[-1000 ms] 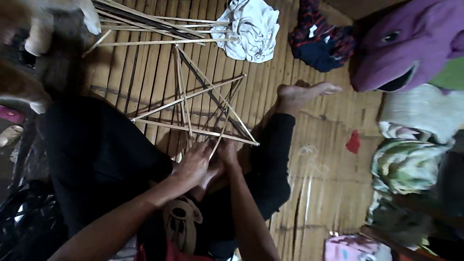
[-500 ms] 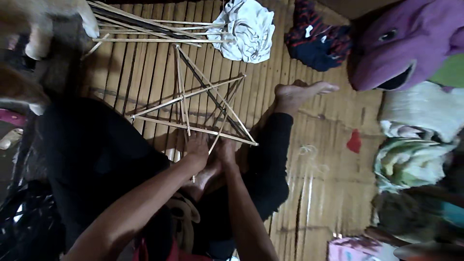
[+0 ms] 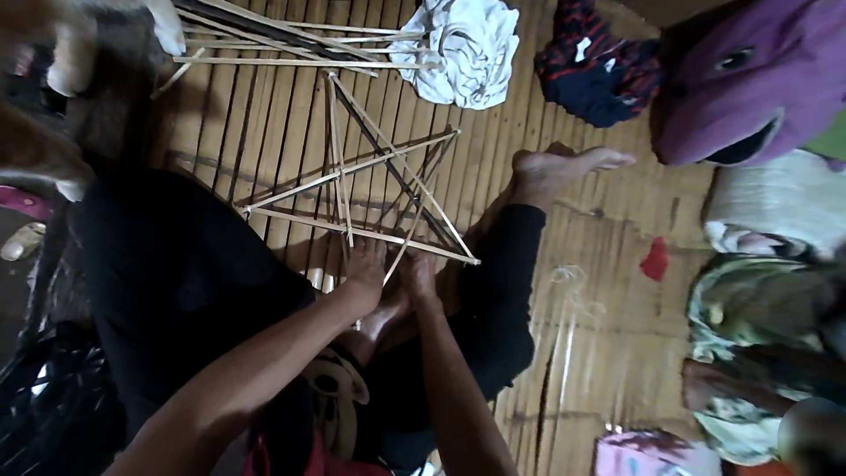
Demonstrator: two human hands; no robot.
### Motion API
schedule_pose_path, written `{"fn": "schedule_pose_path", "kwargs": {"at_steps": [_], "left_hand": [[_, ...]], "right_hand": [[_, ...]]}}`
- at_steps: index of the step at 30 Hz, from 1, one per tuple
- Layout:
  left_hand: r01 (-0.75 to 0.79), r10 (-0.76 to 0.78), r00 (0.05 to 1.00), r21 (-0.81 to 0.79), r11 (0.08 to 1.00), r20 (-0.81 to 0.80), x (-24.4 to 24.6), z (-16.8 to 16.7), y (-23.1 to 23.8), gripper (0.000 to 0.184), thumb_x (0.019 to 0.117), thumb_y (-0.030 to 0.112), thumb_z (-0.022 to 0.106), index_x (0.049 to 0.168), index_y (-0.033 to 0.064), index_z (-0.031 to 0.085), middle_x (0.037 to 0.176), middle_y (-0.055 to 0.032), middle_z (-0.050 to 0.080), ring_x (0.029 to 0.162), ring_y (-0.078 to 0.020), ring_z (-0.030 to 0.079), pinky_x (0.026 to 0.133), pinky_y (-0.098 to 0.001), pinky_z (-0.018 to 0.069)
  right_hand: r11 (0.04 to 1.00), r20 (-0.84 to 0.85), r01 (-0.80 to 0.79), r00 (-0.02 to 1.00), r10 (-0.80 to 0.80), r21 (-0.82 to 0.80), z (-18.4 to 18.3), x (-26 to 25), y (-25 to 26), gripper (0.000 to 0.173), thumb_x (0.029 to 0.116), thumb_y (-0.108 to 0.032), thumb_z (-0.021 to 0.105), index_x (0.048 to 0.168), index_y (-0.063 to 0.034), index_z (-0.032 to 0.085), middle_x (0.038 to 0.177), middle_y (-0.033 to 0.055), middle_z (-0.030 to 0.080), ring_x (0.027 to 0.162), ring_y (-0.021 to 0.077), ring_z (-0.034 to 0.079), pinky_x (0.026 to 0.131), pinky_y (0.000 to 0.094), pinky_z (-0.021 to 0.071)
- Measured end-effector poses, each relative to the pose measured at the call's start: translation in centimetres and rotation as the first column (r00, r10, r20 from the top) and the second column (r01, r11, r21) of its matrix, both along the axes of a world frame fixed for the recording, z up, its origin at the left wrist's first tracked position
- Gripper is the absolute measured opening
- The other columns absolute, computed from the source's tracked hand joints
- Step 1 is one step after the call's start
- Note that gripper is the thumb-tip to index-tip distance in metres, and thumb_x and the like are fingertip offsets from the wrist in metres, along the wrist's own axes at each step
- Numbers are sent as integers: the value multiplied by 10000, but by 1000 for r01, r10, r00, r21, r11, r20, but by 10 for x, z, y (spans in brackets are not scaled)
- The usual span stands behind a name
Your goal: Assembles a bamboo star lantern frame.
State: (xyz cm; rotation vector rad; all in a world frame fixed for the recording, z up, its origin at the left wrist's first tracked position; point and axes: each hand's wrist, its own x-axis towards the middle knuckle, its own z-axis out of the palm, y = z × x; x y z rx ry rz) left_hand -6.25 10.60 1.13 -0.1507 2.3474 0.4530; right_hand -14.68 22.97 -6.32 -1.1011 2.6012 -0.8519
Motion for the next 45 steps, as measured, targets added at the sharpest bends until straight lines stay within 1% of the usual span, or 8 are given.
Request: {"fn": "schedule_pose_path", "kwargs": {"at_steps": [11, 15, 20, 32, 35, 39, 42, 45], "left_hand": [[7, -7, 1000, -29, 1000, 5, -1, -5, 3, 720, 960, -43, 590, 1600, -17, 262, 1670, -179, 247, 1532, -379, 239, 1229, -512, 215], [8, -8, 1000, -32, 999, 8, -2, -4, 2, 743, 947, -46, 607, 1602, -11, 258, 1664, -184, 255, 1534, -382, 228, 1233, -523, 202], [-6, 4, 999, -31, 999, -51, 4, -7, 3, 687, 960, -14, 613, 1580, -16, 317, 1651, -189, 280, 1516, -401, 256, 1214, -531, 238], [-5, 4, 1000, -52, 999, -18, -1, -4, 3, 696, 944, -36, 617, 1577, 1, 329, 1638, -165, 307, 1509, -368, 284, 1203, -489, 279], [-41, 39, 998, -33, 999, -51, 2, -6, 3, 687, 940, -9, 646, 1562, -5, 356, 1633, -162, 316, 1491, -389, 297, 1194, -494, 294], [-149, 151, 988, 70, 986, -17, -1, -8, 2, 785, 899, -71, 667, 1589, -4, 298, 1651, -185, 281, 1515, -417, 255, 1204, -505, 300], [-39, 39, 999, 2, 999, -22, -1, -8, 1, 710, 946, -59, 602, 1588, -7, 303, 1658, -169, 282, 1529, -385, 244, 1232, -495, 229], [10, -11, 1000, -36, 999, -27, -1, -7, 1, 682, 960, -58, 577, 1585, -12, 308, 1660, -168, 282, 1533, -375, 243, 1232, -490, 230]], "right_hand": [[999, -6, -26, 1000, 26, 31, 0, -3, 1, 121, 918, 18, 673, 977, 41, 776, 1062, 246, 720, 1060, 417, 673, 970, 568, 510], [998, -18, -42, 999, 43, 39, 1, -4, 0, 97, 907, 29, 682, 947, 47, 769, 1017, 244, 710, 1014, 405, 678, 938, 557, 526], [996, 4, -58, 998, 58, 74, 4, -4, -1, 124, 917, 29, 676, 1002, 68, 756, 1083, 260, 698, 1058, 420, 666, 957, 556, 520], [997, -3, -78, 997, 78, 25, 0, -8, 0, 106, 895, 44, 691, 972, 56, 763, 1051, 246, 703, 1021, 403, 672, 929, 548, 531], [995, -11, -98, 995, 97, -14, -3, -10, 2, 106, 877, 42, 703, 961, 55, 767, 1038, 246, 711, 1015, 408, 674, 929, 553, 529], [994, -34, -106, 994, 106, 16, -1, -9, 4, 113, 896, 19, 687, 969, 41, 771, 1047, 232, 717, 1031, 402, 679, 946, 556, 528], [994, -58, -102, 993, 104, 36, -1, -7, 2, 114, 902, 15, 690, 980, 40, 770, 1054, 234, 716, 1028, 402, 680, 934, 551, 533], [994, -72, -105, 992, 107, 33, 1, -6, 1, 101, 905, 21, 686, 964, 44, 764, 1039, 228, 715, 1018, 397, 682, 930, 538, 540]]}}
